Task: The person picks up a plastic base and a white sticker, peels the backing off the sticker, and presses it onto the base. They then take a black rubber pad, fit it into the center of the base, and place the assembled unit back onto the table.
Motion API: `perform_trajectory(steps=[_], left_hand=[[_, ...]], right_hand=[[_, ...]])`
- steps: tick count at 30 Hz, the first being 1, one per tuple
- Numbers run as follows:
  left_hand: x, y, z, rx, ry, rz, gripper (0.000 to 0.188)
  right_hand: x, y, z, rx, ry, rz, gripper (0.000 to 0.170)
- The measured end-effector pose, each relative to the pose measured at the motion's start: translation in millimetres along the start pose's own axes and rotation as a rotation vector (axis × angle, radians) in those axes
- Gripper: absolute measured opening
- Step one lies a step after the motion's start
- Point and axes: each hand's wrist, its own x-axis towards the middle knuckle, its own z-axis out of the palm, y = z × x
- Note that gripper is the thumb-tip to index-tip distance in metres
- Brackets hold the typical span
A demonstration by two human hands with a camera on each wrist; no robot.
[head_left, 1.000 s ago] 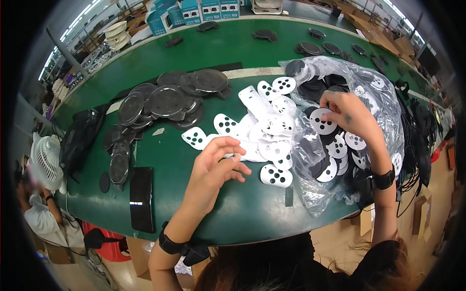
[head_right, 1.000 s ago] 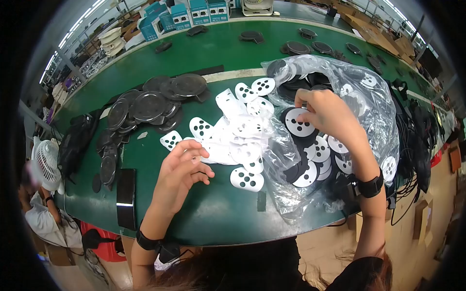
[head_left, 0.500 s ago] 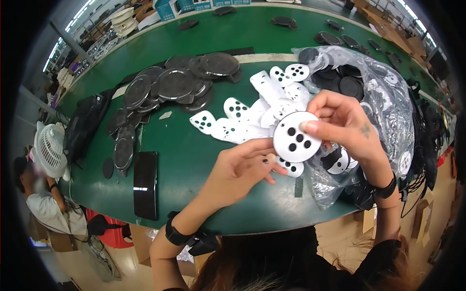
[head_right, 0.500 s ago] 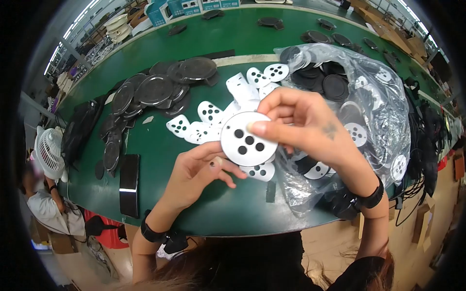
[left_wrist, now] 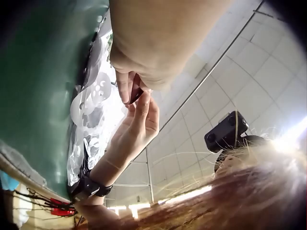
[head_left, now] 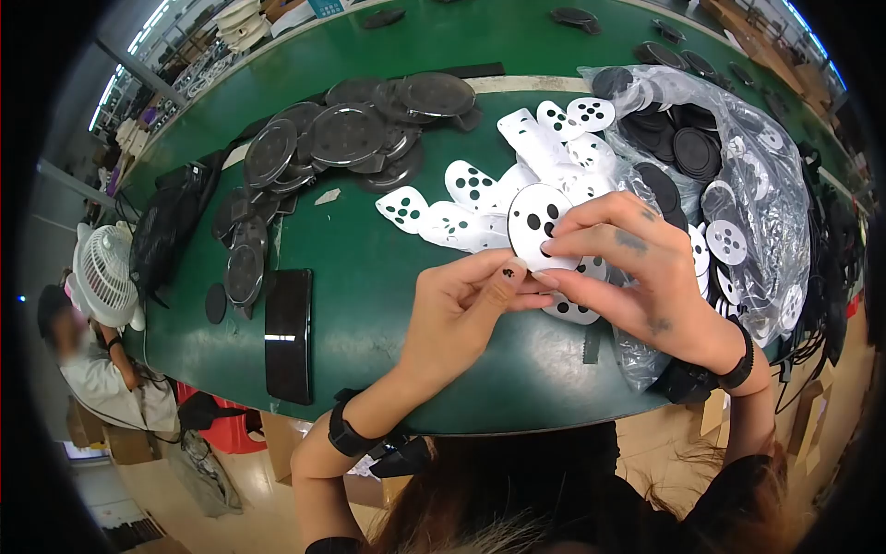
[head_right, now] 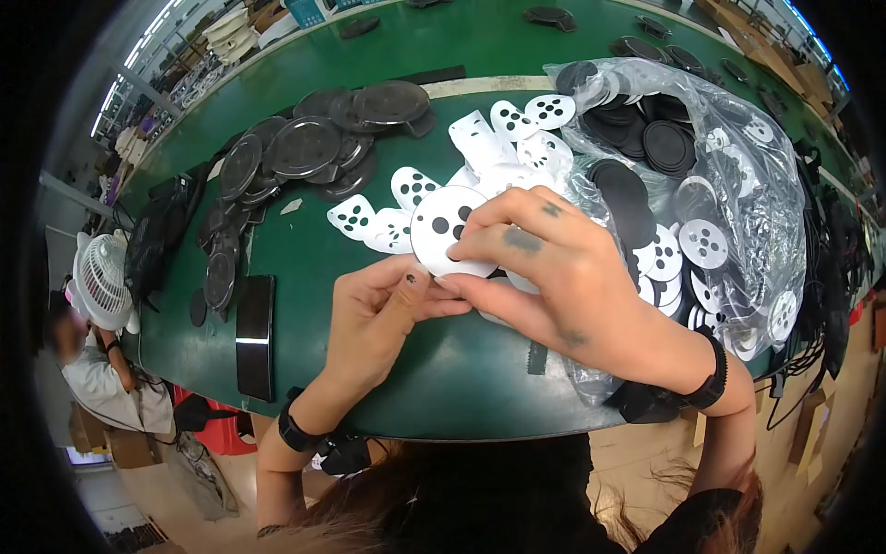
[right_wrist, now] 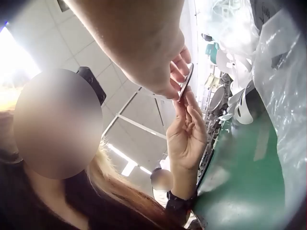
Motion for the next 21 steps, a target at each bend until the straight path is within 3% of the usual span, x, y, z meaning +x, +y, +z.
perform_trajectory(steps=[3, 9, 15, 21], left_hand=[[-0.4, 2.2, 3.8, 0.030, 0.008, -0.012, 0.030], [-4.6, 0.3, 8.2, 0.262, 0.058, 0.062, 0.025], [-5.5, -4.9, 7.4, 0.440, 0.070, 0.213, 0.018], [-4.0, -9.9, 5.7, 0.505, 0.092, 0.305, 0.015]], right_hand=[[-2.1, -0.6, 1.3, 0.000, -0.003, 0.027, 0.021], [-9.2, -1.1, 9.2, -0.125, 0.007, -0.109, 0.021], [-13.2, -3.9, 11.8, -0.147, 0.052, -0.118, 0.021], [-8.0, -2.7, 0.9, 0.043, -0.036, -0.064, 0.020]])
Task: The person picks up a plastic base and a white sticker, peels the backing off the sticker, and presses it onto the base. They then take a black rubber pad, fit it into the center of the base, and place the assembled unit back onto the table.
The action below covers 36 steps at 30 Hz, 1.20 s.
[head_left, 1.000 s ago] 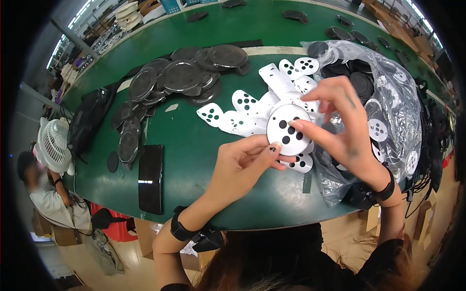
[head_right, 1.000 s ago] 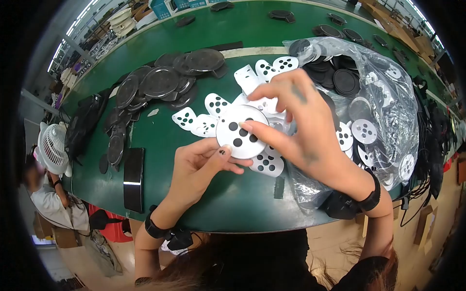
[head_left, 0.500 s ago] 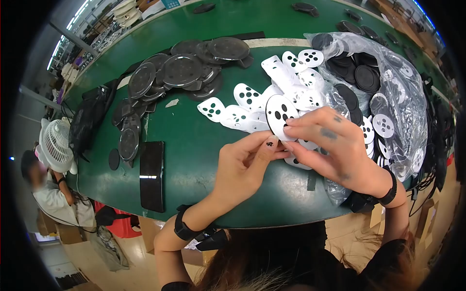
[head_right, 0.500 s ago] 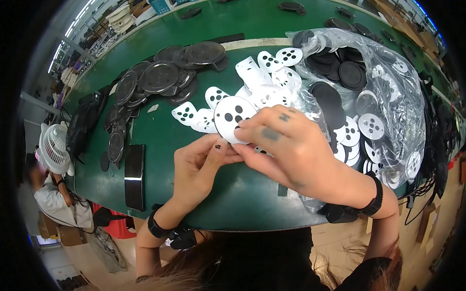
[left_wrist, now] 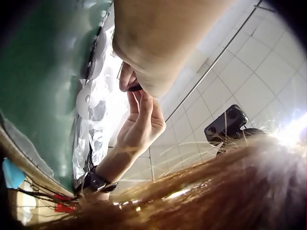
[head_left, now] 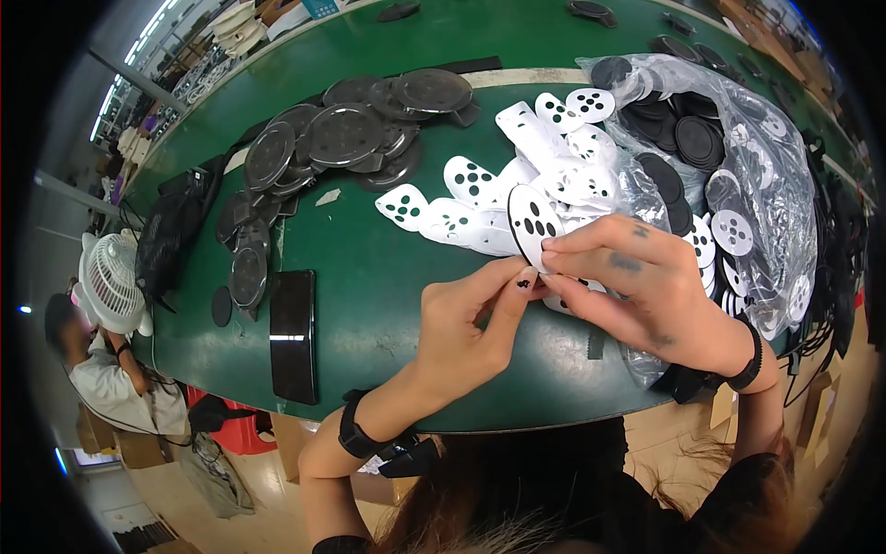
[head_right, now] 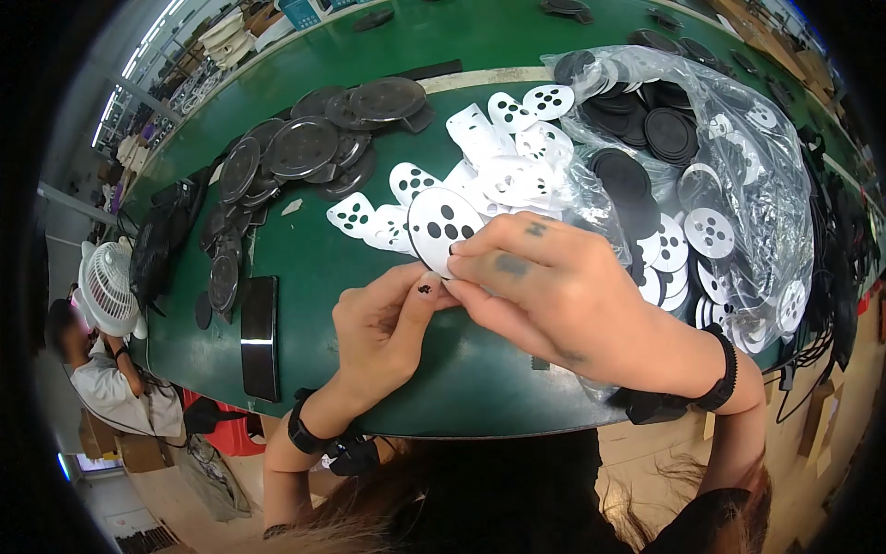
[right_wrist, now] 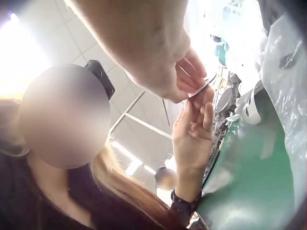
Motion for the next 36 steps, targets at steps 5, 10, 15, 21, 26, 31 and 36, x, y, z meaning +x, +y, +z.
perform_trajectory(steps=[5, 10, 15, 21, 26, 31, 36], left_hand=[[-0.1, -4.6, 1.5, 0.087, 0.021, 0.075, 0.014], [-1.1, 0.0, -0.7, 0.195, 0.005, 0.089, 0.014], [-1.4, 2.9, -1.7, 0.213, 0.000, 0.085, 0.014], [-1.1, 3.2, -1.1, 0.275, -0.008, 0.128, 0.017], [-0.4, 1.0, 2.3, 0.342, 0.051, 0.246, 0.009], [-0.8, 1.2, 0.2, 0.342, 0.032, 0.225, 0.010], [-0.9, 0.1, 0.8, 0.377, 0.008, 0.216, 0.010]], right_hand=[[0.1, 1.0, 0.8, -0.011, -0.013, -0.005, 0.019], [0.2, 0.0, -2.1, 0.050, -0.042, 0.030, 0.019], [0.6, -0.3, -1.7, 0.046, -0.059, 0.038, 0.019], [0.2, -1.0, -0.1, 0.039, -0.031, 0.007, 0.019], [-0.5, -2.2, -2.2, 0.053, -0.068, 0.039, 0.018], [1.1, -0.7, -6.2, 0.159, -0.101, 0.092, 0.018], [0.3, -0.1, -5.5, 0.146, -0.109, 0.096, 0.018]])
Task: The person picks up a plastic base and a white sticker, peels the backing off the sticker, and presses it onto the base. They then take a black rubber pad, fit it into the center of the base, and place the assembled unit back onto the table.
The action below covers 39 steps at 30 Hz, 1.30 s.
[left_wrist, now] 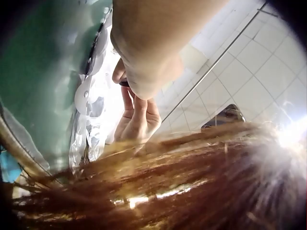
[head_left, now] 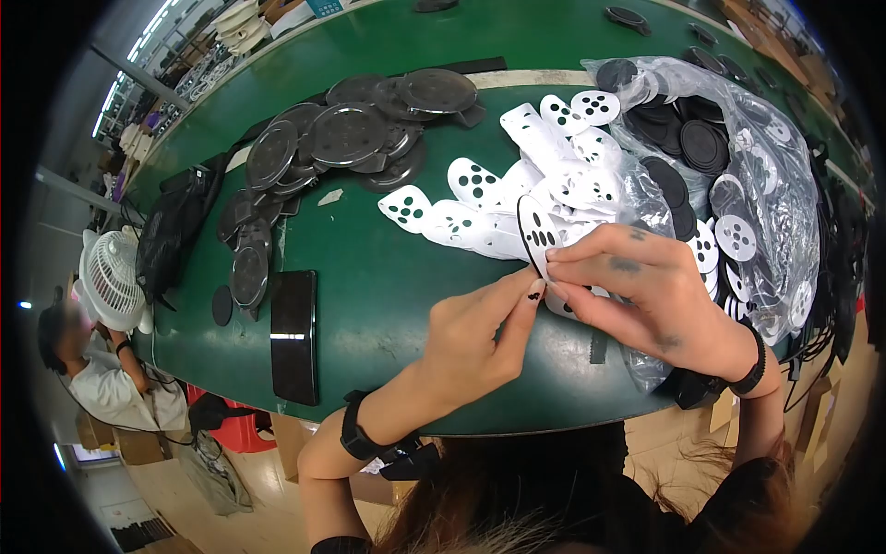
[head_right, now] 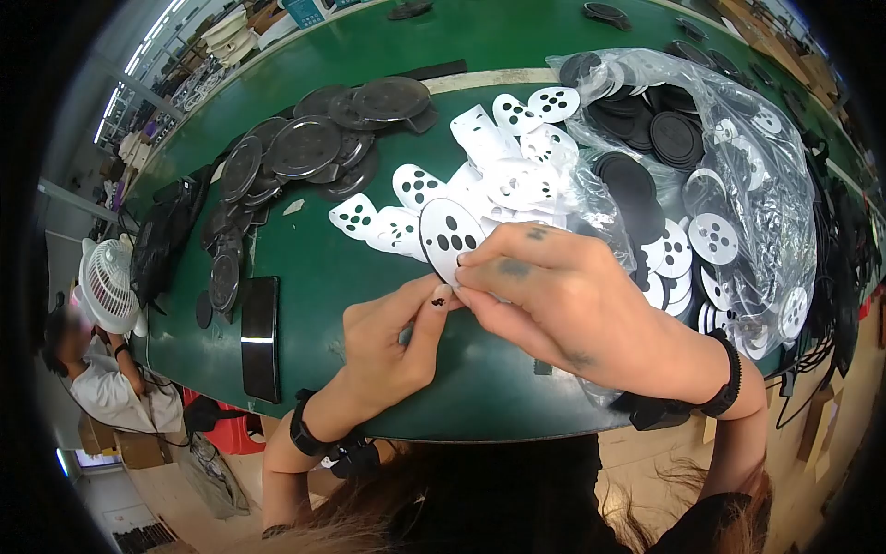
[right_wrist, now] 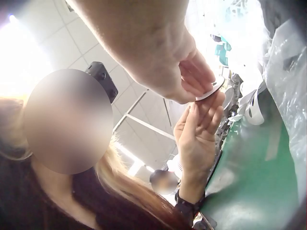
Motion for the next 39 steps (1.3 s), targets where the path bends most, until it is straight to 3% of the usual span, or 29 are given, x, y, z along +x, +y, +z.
perform_trajectory(steps=[11, 15, 21, 23, 27, 39], left_hand=[[0.9, 1.6, 0.6, 0.058, 0.078, 0.058, 0.010], [2.3, 2.4, 1.0, 0.042, 0.093, 0.085, 0.008], [1.0, 3.2, -4.8, -0.055, 0.041, -0.014, 0.008], [0.4, 2.2, -6.9, -0.036, -0.022, 0.002, 0.017], [1.6, 2.3, -1.6, -0.031, 0.065, 0.036, 0.010], [1.7, -0.5, -2.5, 0.091, 0.044, 0.132, 0.021]], right_hand=[[-2.0, -1.2, 15.6, -0.252, 0.113, -0.113, 0.021], [-2.4, -0.2, 14.3, -0.258, 0.120, -0.109, 0.020], [1.3, -3.5, 7.2, -0.139, 0.121, -0.077, 0.018], [0.5, -4.7, 6.9, -0.140, 0.111, -0.057, 0.017], [0.0, -5.4, 6.0, -0.152, 0.092, -0.048, 0.017], [-3.9, -1.2, 16.0, -0.261, 0.122, -0.107, 0.016]])
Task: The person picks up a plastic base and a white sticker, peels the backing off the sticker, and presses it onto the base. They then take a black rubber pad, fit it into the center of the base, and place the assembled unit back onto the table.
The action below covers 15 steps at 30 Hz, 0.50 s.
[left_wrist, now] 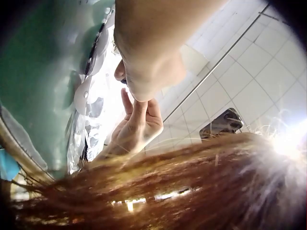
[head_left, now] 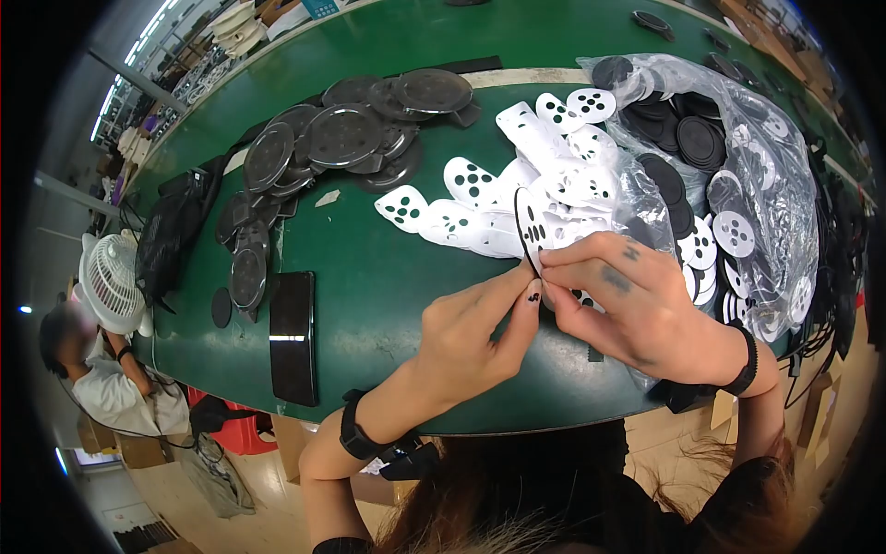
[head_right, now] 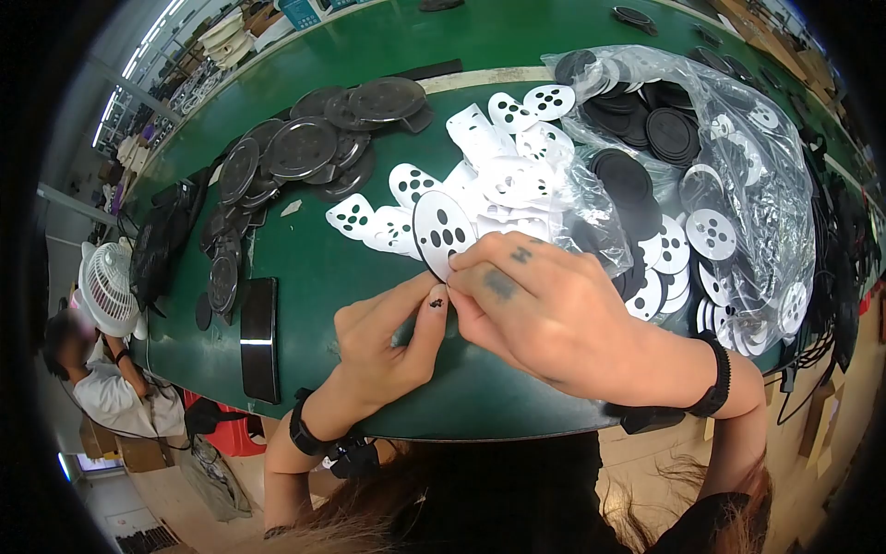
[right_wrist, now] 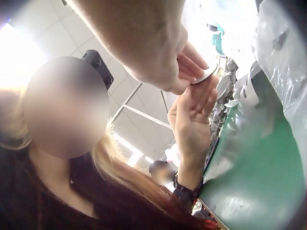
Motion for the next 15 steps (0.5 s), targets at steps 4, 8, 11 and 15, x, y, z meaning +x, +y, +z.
perform_trajectory(steps=[4, 8, 11, 15], left_hand=[[0.3, 0.8, -0.8, -0.001, -0.009, -0.010, 0.022], [2.2, 2.0, 1.3, -0.027, 0.030, -0.017, 0.010], [1.9, 6.5, -4.0, -0.176, -0.051, -0.195, 0.009], [-1.7, -0.9, -0.6, -0.375, -0.028, -0.270, 0.016]], right_hand=[[2.7, -1.3, 0.3, 0.030, 0.008, 0.015, 0.016], [4.9, -0.4, -2.4, 0.107, -0.009, 0.048, 0.016], [5.6, 2.8, -3.6, 0.243, -0.011, 0.119, 0.017], [7.1, 5.5, -6.5, 0.322, -0.036, 0.167, 0.017]])
